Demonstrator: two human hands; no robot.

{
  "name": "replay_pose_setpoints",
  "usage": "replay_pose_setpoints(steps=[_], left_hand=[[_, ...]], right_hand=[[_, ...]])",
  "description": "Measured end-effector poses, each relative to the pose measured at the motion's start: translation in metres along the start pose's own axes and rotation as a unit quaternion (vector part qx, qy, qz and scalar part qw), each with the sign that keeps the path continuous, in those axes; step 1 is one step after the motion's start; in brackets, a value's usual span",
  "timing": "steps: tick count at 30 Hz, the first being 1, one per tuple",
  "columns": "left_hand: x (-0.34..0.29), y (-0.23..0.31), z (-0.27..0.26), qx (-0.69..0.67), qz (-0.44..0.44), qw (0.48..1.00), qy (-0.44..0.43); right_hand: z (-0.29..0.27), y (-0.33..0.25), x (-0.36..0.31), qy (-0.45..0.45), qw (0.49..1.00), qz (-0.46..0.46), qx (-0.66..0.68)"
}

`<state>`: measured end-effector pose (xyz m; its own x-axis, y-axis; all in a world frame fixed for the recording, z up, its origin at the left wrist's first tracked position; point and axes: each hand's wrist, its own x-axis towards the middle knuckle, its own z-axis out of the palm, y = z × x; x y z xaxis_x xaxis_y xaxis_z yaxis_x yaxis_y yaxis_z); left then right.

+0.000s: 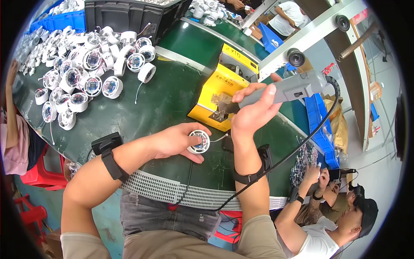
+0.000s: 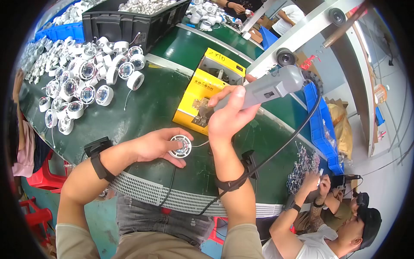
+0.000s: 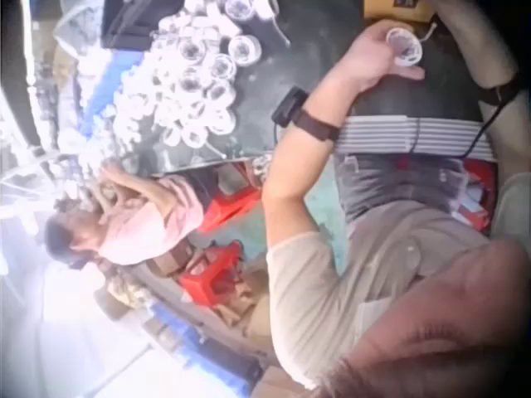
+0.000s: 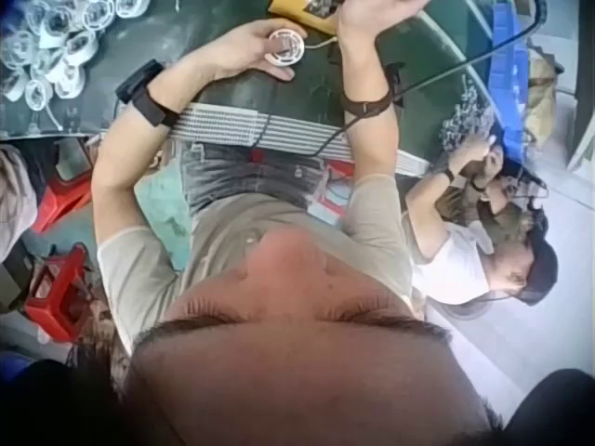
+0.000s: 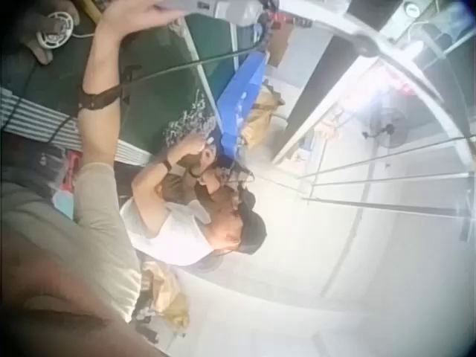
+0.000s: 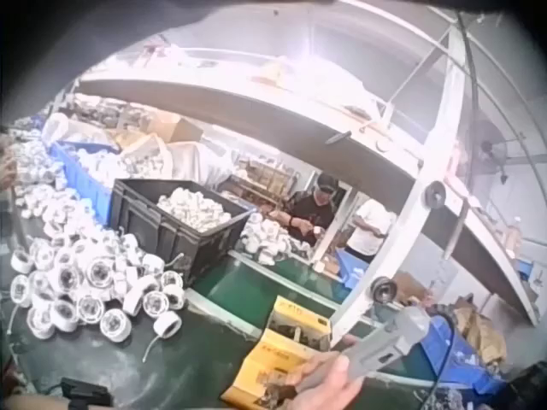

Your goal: The person assembles electronic components by hand, picking up a white plastic housing, inserting a circuit board, and securing it with an electric screwdriver. They repeat this process multiple times, placing the finished units back onto the green workbench.

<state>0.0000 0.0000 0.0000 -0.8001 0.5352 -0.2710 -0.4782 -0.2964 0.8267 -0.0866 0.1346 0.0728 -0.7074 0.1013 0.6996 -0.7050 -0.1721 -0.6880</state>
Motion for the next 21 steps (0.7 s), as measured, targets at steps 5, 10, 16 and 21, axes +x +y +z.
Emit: replay_pose_setpoints(steps=[5, 10, 16, 21], left_hand=[[-0.003, 0.003, -0.001, 0.007, -0.002, 1.0, 0.01], [-0.001, -0.001, -0.002, -0.003, 0.006, 1.0, 0.006], [0.001, -0.003, -0.001, -0.008, 0.01, 1.0, 0.004], [0.001, -0.004, 0.001, -0.003, 0.018, 1.0, 0.009]], right_hand=[[0.003, 0.002, -0.002, 0.003, 1.0, 0.006, -0.003], [0.0, -0.001, -0.007, -0.009, 1.0, 0.008, 0.006], [-0.006, -0.023, -0.037, -0.029, 0.993, 0.073, 0.083], [-0.003, -0.026, -0.049, -0.083, 0.99, 0.067, 0.091]])
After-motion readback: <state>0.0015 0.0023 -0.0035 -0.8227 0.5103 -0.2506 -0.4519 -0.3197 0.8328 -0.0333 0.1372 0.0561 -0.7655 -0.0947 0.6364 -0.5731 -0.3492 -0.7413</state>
